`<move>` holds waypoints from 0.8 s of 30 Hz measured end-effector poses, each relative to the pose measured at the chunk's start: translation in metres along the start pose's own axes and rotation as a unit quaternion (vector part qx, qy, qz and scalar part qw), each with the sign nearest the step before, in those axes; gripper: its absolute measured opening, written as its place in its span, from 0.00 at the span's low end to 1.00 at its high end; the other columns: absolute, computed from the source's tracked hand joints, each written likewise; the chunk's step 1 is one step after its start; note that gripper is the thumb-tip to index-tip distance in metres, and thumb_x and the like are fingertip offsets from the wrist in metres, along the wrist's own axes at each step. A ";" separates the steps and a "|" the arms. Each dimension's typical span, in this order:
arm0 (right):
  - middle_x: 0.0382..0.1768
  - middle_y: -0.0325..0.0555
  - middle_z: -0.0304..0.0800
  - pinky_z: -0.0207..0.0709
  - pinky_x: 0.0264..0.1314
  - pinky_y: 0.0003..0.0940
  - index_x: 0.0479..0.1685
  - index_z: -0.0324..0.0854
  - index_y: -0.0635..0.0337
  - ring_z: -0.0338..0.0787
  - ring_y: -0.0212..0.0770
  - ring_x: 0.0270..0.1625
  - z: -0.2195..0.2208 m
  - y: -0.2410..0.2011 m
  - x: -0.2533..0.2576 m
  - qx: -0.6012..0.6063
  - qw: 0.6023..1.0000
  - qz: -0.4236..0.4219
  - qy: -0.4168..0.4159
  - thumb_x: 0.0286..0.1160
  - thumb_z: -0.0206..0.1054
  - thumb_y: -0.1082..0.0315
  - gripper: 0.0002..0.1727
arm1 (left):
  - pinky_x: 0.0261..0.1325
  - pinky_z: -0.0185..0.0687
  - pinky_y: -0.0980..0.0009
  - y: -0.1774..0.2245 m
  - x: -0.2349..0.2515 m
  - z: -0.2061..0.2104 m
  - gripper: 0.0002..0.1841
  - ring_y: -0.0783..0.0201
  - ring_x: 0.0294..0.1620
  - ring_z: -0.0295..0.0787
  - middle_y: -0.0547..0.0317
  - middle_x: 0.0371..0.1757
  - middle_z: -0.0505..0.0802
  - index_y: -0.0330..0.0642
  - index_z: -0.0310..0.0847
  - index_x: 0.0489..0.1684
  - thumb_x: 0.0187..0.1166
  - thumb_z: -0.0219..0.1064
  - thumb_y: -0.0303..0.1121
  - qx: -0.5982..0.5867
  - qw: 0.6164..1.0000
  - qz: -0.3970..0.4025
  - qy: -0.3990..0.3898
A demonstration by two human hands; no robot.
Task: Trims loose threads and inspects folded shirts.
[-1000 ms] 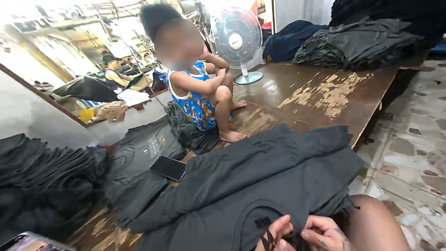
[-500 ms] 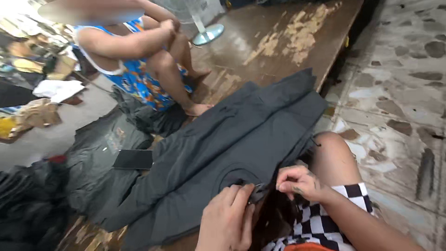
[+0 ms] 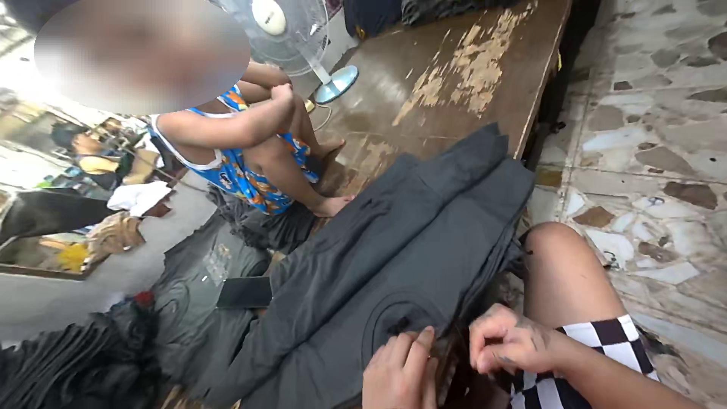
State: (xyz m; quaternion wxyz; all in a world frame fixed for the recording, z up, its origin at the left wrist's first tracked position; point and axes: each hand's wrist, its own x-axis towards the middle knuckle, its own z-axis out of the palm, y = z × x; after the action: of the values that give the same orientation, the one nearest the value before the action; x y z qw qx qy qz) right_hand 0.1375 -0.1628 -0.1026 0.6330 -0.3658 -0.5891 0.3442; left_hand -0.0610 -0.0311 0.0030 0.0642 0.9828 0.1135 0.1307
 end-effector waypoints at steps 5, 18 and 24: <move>0.22 0.35 0.82 0.74 0.26 0.19 0.29 0.86 0.52 0.80 0.25 0.24 -0.011 -0.012 0.005 -0.360 0.924 -0.076 0.105 0.82 0.58 0.36 0.30 | 0.46 0.89 0.67 -0.006 -0.002 0.004 0.19 0.64 0.42 0.91 0.46 0.45 0.92 0.33 0.85 0.62 0.75 0.72 0.33 -0.179 0.978 -0.085 0.071; 0.27 0.39 0.89 0.80 0.28 0.25 0.28 0.85 0.54 0.88 0.31 0.28 0.001 0.004 0.015 -0.415 0.898 -0.085 0.121 0.82 0.59 0.52 0.19 | 0.44 0.89 0.59 0.007 -0.005 -0.009 0.16 0.56 0.40 0.93 0.47 0.42 0.94 0.33 0.89 0.58 0.74 0.71 0.29 -0.146 0.983 -0.104 0.029; 0.28 0.41 0.87 0.81 0.27 0.25 0.31 0.87 0.54 0.88 0.33 0.28 0.006 0.012 0.021 -0.451 0.874 -0.099 0.155 0.78 0.60 0.58 0.14 | 0.46 0.89 0.62 0.011 -0.008 -0.005 0.17 0.59 0.41 0.93 0.47 0.42 0.93 0.33 0.88 0.60 0.75 0.71 0.29 -0.169 0.981 -0.089 0.024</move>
State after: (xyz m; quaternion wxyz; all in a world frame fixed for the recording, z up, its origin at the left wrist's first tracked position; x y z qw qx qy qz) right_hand 0.1328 -0.1384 -0.1026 0.5135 -0.5994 -0.6082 -0.0843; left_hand -0.0678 -0.0429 0.0076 0.2377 0.9405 0.1780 0.1651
